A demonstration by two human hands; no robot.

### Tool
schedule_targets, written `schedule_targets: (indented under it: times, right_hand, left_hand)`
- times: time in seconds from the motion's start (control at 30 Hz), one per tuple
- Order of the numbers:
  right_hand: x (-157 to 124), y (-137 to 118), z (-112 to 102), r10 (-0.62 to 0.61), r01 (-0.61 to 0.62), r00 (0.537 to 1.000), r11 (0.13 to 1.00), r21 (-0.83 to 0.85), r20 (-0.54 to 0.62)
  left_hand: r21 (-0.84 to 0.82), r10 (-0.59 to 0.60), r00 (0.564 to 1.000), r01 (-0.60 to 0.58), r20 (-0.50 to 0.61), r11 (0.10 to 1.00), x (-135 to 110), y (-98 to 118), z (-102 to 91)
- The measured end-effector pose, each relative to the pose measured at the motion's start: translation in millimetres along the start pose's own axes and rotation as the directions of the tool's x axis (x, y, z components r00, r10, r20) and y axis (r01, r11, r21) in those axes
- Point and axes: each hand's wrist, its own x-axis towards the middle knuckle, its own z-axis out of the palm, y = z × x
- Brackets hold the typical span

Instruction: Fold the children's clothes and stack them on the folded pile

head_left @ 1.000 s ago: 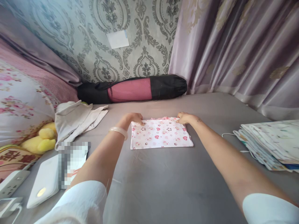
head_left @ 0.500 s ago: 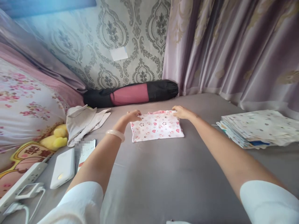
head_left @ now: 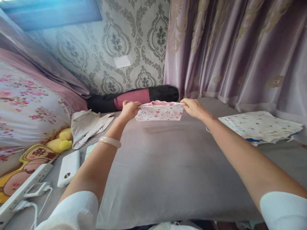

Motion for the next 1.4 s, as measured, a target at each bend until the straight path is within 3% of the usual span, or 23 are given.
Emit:
schedule_targets:
  times: [0.1,0.3,0.47,0.63,0.8,0.97,1.1,1.23,1.4]
  right_hand:
    - [-18,0,12,-0.112,0.112,0.993,0.993,-0.031,-0.026]
    - [-73,8,40,-0.348,0.345,0.937,0.936,-0.067,-0.022]
    - [-109,14,52,-0.424,0.425,0.905,0.905,-0.019,0.044]
    - [-126,19,63,-0.488,0.489,0.872,0.872,0.005,0.043]
    - [-138,21,70,-0.471,0.471,0.877,0.882,0.029,0.1]
    - [-132,15,63,-0.36,0.362,0.906,0.932,0.031,0.222]
    - [-108,-12,63,-0.237,0.247,0.936,0.969,-0.004,0.259]
    - [-86,-55,88,-0.287,0.289,0.945,0.957,0.011,0.157]
    - [-78,-85,123,-0.202,0.224,0.944,0.973,-0.058,0.26]
  left_hand:
    - [0.03,0.016,0.999,-0.014,-0.04,0.999,-24,3,25.3]
    - [0.019,0.12,0.991,-0.119,-0.052,0.993,-90,5,71.9]
    - [-0.043,0.165,0.986,-0.166,-0.02,0.985,-129,13,85.9]
    - [-0.095,0.182,0.983,-0.177,0.039,0.98,-144,13,95.6]
    - [-0.133,0.2,0.977,-0.189,0.074,0.973,-156,8,103.4]
    - [-0.114,0.1,0.98,-0.081,0.173,0.99,-154,16,89.4]
    - [-0.053,-0.067,0.978,0.079,0.2,0.995,-129,45,82.2]
    - [-0.05,-0.148,0.977,0.157,0.155,0.986,-97,86,102.4]
    - [-0.009,-0.204,0.96,0.21,0.193,0.978,-78,114,137.5]
